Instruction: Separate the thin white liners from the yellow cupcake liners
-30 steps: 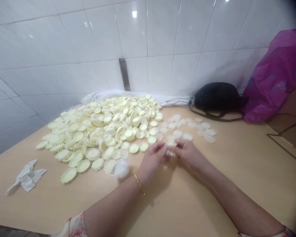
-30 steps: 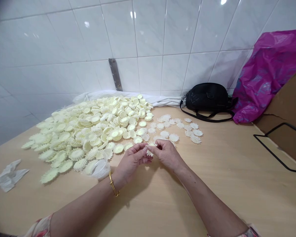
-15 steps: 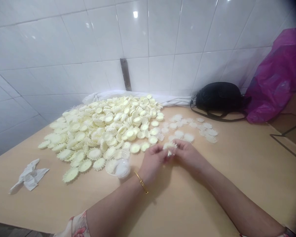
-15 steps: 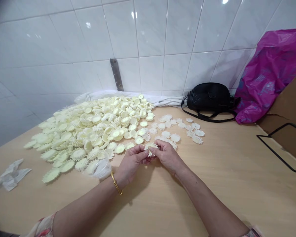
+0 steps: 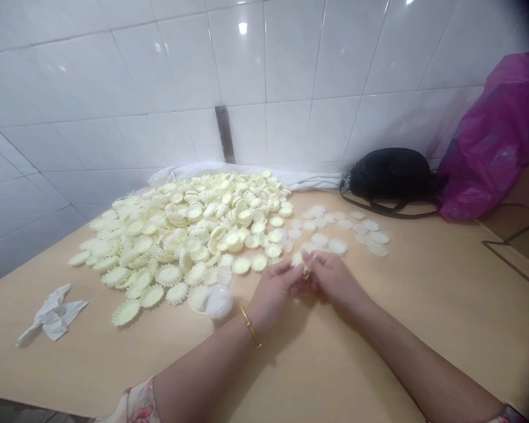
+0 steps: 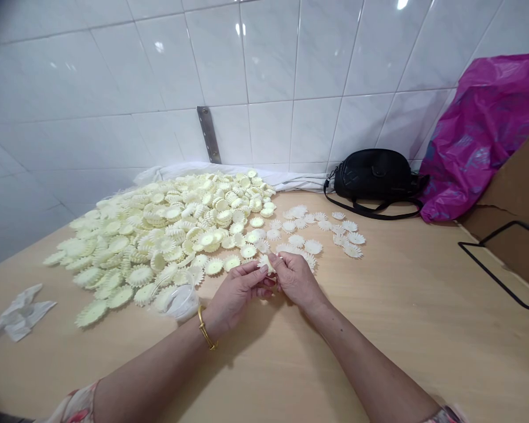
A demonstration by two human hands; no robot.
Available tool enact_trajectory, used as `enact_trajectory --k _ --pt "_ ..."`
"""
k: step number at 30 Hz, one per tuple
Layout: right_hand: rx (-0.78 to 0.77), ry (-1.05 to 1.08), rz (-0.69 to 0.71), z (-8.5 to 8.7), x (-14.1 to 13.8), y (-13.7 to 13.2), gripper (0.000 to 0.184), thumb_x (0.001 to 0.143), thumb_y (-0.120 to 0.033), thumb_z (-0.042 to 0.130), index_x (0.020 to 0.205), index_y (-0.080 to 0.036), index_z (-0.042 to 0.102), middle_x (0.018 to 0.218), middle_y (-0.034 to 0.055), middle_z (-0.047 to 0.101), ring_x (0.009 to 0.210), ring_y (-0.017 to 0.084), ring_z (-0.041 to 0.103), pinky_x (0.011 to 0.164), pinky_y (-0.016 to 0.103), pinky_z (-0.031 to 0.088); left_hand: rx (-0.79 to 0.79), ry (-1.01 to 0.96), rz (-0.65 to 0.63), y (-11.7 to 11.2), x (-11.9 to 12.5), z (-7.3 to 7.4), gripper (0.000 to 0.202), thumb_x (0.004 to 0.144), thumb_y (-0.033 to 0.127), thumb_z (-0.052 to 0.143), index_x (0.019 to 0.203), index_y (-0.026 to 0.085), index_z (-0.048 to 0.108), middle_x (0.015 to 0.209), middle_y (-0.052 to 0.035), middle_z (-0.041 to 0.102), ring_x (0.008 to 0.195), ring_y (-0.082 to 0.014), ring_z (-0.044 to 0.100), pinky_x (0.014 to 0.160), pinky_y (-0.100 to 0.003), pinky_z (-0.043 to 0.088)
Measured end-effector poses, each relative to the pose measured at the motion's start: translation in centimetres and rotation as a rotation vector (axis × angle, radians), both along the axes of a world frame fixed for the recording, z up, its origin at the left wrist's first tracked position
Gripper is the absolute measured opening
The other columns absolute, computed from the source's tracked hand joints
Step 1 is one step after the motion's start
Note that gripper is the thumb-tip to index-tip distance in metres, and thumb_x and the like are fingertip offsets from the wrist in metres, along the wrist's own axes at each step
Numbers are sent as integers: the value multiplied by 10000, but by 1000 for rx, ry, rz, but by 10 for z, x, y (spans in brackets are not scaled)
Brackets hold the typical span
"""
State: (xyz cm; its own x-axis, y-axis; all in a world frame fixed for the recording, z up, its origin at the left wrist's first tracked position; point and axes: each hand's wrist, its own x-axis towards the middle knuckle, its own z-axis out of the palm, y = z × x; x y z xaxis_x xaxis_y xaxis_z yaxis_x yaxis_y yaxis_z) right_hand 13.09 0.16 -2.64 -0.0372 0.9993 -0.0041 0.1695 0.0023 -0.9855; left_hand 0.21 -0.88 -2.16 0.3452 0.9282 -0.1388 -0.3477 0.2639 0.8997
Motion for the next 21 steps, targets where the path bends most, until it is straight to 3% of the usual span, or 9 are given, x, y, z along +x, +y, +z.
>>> enact_trajectory --k 7,15,21 --pt "-60 232 76 0 -1 1 458 744 -601 518 567 -180 485 424 -43 436 360 73 385 361 199 301 26 -4 -15 -4 1 5 159 690 262 656 716 109 622 664 -68 626 578 -113 559 548 -230 381" --pt "-40 10 42 3 2 0 488 749 -637 469 553 -190 455 385 -37 425 314 80 371 300 202 253 -55 -17 68 -1 -2 5 225 670 332 680 722 140 575 601 -28 595 553 -123 566 547 -249 409" --pt "-68 42 155 1 2 -1 481 786 -615 420 584 -182 474 438 -21 460 358 86 382 338 210 267 -48 -23 50 -1 -2 5 206 660 276 687 642 132 541 570 -22 574 535 -115 553 576 -256 404"
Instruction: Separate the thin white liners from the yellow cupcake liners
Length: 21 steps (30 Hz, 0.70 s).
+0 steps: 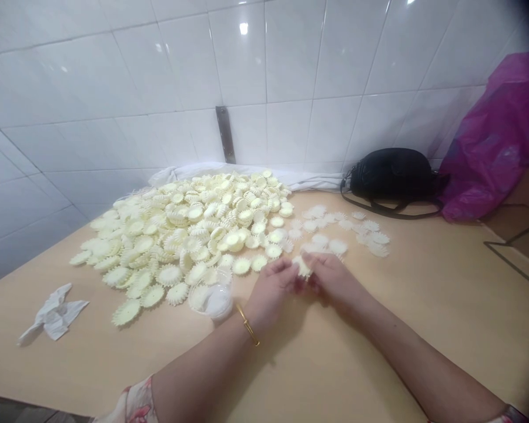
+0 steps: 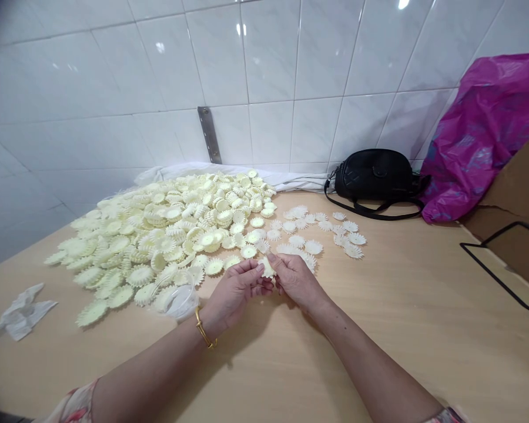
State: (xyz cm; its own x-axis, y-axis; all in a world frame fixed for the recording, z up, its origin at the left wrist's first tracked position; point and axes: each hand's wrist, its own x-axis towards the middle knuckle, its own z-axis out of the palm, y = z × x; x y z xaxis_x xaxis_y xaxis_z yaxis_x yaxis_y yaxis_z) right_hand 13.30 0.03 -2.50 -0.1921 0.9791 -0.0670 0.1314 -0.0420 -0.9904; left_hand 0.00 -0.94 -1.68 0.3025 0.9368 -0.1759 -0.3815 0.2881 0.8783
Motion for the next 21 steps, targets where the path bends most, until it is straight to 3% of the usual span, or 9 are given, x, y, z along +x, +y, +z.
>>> enact_trajectory --k 2,6,8,10,14,17,21 --pt "34 4 0 0 -1 0 450 791 -595 426 613 -185 474 481 -15 481 407 98 414 388 221 315 15 -32 -16 1 -1 -1 187 666 260 679 652 130 546 565 -20 574 533 -111 547 597 -263 406" --pt "339 -201 -268 3 -2 -1 245 769 -420 547 682 -206 465 586 -28 486 551 121 448 538 246 373 26 -46 29 3 -2 -3 181 663 261 678 680 129 554 544 -8 556 522 -111 536 601 -268 402" --pt "427 -291 -319 6 -1 -3 187 774 -353 542 668 -208 489 614 -18 500 599 134 458 577 256 376 16 -27 69 3 -2 -3 184 654 257 683 676 126 555 553 -11 557 527 -111 535 599 -266 398" --pt "391 -275 -210 9 0 -4 198 788 -354 523 664 -202 545 635 3 544 624 150 496 592 270 392 6 -13 91 3 -1 -2 178 645 246 684 664 121 559 560 -16 561 528 -108 532 592 -260 392" --pt "177 -36 89 12 6 -4 255 770 -410 556 695 -178 628 674 34 626 666 182 583 629 302 444 42 6 78 1 0 1 159 634 228 676 613 114 567 562 -27 568 526 -106 524 585 -255 390" --pt "116 42 126 12 10 -2 268 756 -411 575 681 -163 645 667 39 645 677 189 599 651 311 456 13 6 67 1 0 1 141 635 216 668 617 119 566 557 -31 576 525 -111 533 593 -258 398" --pt "105 -15 38 11 12 1 277 744 -412 572 629 -165 622 625 23 625 599 159 560 572 278 429 -44 13 95 1 0 1 106 654 179 641 633 127 551 552 -33 585 518 -113 540 593 -256 402"
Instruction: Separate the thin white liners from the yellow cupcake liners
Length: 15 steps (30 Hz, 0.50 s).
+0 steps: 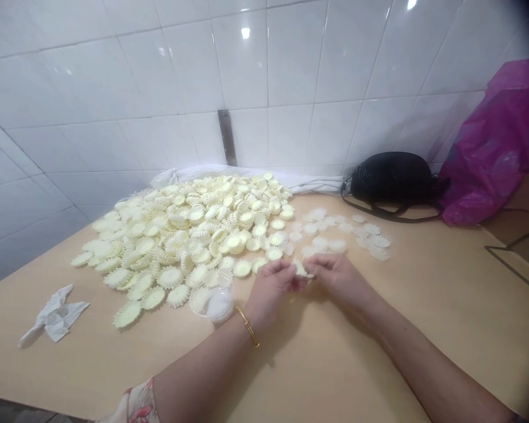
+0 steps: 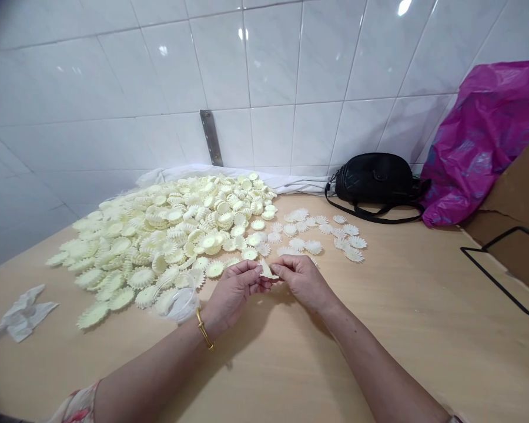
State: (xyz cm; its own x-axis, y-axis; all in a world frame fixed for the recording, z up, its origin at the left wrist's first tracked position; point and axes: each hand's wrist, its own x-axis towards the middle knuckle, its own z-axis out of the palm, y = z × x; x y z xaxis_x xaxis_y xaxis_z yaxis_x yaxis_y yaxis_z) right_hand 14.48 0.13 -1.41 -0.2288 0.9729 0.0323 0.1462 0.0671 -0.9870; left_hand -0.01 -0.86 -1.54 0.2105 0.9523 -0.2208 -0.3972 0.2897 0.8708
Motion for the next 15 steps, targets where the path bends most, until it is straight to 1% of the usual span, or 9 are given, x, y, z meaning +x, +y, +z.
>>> enact_trajectory --k 2,4,6,8,10,13,15 --pt "32 -24 -96 0 0 0 277 731 -405 582 586 -168 586 574 -1 576 551 132 512 543 259 408 -23 13 26 -1 1 2 82 666 157 622 640 133 548 538 -27 581 508 -114 540 582 -256 402" --pt "66 -36 -144 2 -1 -2 269 736 -397 581 593 -169 577 578 -9 556 560 123 496 556 253 409 -37 11 63 -2 2 4 72 673 139 607 635 136 546 517 -18 568 498 -112 535 575 -255 401" --pt "61 -35 -90 4 -1 -4 253 745 -400 576 655 -166 607 639 10 593 615 140 531 591 264 429 -27 9 86 -3 3 6 82 661 125 612 609 131 549 510 -16 559 499 -108 533 579 -254 404" --pt "30 -30 7 5 -2 -6 246 742 -401 584 712 -162 636 702 38 637 670 170 571 618 284 450 -13 17 87 -3 3 5 94 638 118 629 583 123 553 525 -25 568 508 -107 536 589 -255 408" --pt "0 -38 66 4 -2 -6 247 737 -397 587 717 -159 652 723 56 658 683 189 590 612 294 458 -14 35 68 -2 2 3 92 623 125 643 580 118 562 541 -38 583 514 -114 544 596 -262 412" --pt "-15 -73 48 0 0 -2 252 741 -396 572 687 -163 654 685 51 656 632 183 581 556 282 442 -26 52 44 -1 1 0 65 633 140 637 610 120 579 540 -45 592 525 -130 561 598 -272 418" --pt "-3 -93 -17 -3 1 0 230 734 -376 573 654 -169 634 635 32 636 587 165 556 524 266 419 -34 50 43 -1 2 1 50 641 129 623 619 123 579 529 -41 589 525 -133 566 596 -273 422"
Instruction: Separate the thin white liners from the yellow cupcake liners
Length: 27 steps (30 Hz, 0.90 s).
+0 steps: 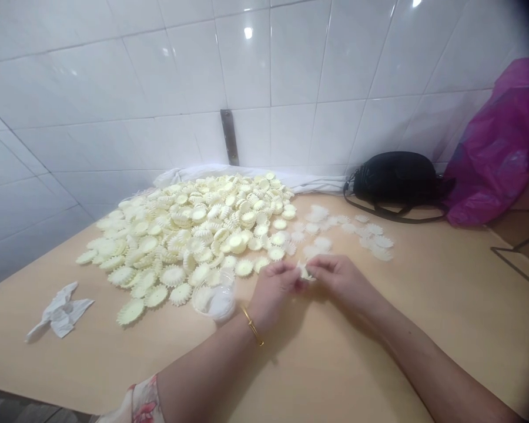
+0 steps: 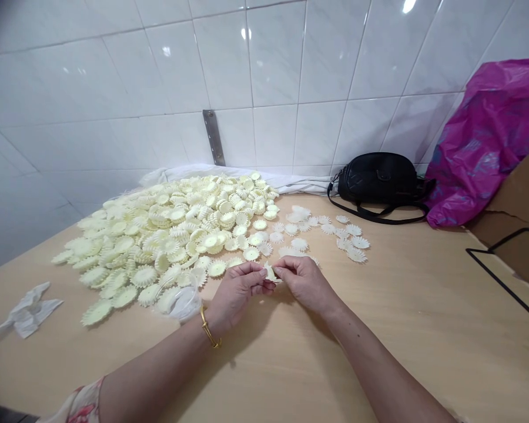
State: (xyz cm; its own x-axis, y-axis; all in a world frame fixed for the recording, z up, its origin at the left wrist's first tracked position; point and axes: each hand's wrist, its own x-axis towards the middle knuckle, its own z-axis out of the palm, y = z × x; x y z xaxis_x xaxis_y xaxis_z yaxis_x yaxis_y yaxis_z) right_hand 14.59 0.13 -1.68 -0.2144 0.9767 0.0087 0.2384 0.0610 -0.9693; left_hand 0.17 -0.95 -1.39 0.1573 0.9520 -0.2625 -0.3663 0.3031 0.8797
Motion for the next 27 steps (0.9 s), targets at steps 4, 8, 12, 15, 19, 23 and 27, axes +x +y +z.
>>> enact_trajectory --k 4,8,12,15,19,23,27 --pt "65 25 -148 2 0 -1 197 725 -324 569 600 -172 582 601 -1 594 579 132 524 553 249 410 -19 -26 31 -1 2 5 54 655 101 595 615 123 568 501 -36 579 498 -126 557 573 -265 417" --pt "26 39 4 9 -3 -7 203 724 -356 590 670 -162 617 673 30 641 670 173 581 637 286 443 16 -24 0 0 0 2 63 633 122 634 602 106 582 554 -57 604 522 -125 563 586 -264 421" --pt "22 -3 45 7 -2 -7 190 738 -336 575 669 -164 621 676 42 659 668 184 593 626 293 443 37 -36 -53 3 -4 -7 73 624 154 653 630 107 597 576 -54 611 539 -133 572 607 -278 431" --pt "44 -33 30 2 0 -4 212 754 -341 551 653 -167 616 668 41 656 660 181 583 612 289 434 41 -23 -63 4 -3 -8 77 627 160 652 640 114 592 561 -51 605 551 -142 580 614 -284 434" --pt "24 6 -11 -3 1 0 208 742 -349 565 645 -168 597 626 19 624 610 157 556 579 272 417 20 -30 -34 3 -1 -3 89 624 153 642 627 125 558 539 -44 594 517 -136 565 588 -279 431" --pt "0 95 -115 0 2 1 185 709 -337 592 644 -164 588 597 -11 583 573 119 515 577 252 402 48 27 -3 3 -1 -3 99 622 165 637 619 132 544 508 -19 563 503 -126 551 588 -273 426" --pt "-1 158 -179 2 4 3 207 672 -358 617 628 -160 577 597 -12 576 592 116 517 602 251 410 49 62 -4 3 -2 -5 108 629 181 626 622 143 526 507 -12 555 501 -120 542 568 -258 413"
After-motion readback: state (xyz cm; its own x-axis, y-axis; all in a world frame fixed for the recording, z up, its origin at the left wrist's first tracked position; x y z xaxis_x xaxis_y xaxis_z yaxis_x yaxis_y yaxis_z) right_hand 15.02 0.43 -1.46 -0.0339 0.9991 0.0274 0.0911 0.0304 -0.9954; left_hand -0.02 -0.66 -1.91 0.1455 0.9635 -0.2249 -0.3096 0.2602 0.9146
